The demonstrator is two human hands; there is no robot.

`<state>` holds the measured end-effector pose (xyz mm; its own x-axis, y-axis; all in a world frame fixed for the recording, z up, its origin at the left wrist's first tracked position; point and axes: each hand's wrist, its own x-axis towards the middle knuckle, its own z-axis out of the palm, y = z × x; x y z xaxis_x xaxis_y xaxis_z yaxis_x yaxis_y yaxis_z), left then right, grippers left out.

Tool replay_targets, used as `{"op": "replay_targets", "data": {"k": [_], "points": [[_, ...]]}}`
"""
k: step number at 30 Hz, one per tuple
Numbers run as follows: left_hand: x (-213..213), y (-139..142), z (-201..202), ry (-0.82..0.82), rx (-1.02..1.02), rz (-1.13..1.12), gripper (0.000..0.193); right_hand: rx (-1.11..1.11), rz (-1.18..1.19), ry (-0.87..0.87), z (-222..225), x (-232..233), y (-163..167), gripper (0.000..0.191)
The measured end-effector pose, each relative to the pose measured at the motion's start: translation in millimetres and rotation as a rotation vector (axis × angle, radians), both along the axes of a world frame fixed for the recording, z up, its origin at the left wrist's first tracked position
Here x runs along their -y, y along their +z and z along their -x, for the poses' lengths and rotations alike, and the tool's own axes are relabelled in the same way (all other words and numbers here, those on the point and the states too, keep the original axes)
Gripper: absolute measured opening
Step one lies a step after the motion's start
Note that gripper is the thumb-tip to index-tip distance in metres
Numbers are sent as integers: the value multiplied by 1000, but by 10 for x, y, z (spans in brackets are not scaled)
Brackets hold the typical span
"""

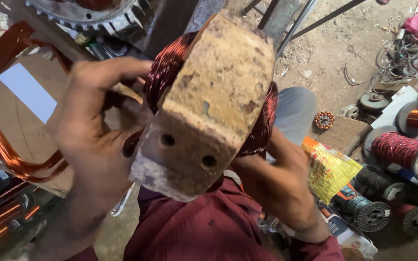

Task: The person winds copper wire around a stator core held in a vise, repeatedly inserting the wire into slots and adjusting the coil. They use a small white tool to push the wire into place and occasionally cut the wire with scissors.

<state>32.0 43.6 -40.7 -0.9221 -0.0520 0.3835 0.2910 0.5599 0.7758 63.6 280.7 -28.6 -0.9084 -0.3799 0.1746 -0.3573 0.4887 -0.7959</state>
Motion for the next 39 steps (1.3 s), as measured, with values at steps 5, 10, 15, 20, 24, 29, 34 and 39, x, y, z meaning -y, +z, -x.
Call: {"op": "replay_targets", "data": {"k": [5, 10, 15, 20, 24, 29, 34, 39], "points": [[255, 219, 201, -419, 148, -85, 23, 12, -16, -167, -65, -122, 127, 27], [480, 380, 304, -581, 551, -339, 21, -134, -131, -306, 25, -482, 3, 22], [394, 529, 454, -683, 503, -221, 28, -90, -274, -378, 106, -530, 400, 41], [272, 569, 592, -827, 357, -159, 26, -121, -86, -129, -133, 59, 736, 52], [306, 453, 617, -846, 322, -135, 18, 115, 183, -132, -21, 241, 376, 20], [347, 323, 540, -788, 64, -60, 21, -301, 167, -217, 46, 219, 96, 25], [274, 293, 379, -652, -277, 239, 24, -516, -127, -242, 52, 240, 66, 21], [257, 182, 382, -674, -280, 210, 38, -476, -231, -275, 23, 192, 41, 27]]}}
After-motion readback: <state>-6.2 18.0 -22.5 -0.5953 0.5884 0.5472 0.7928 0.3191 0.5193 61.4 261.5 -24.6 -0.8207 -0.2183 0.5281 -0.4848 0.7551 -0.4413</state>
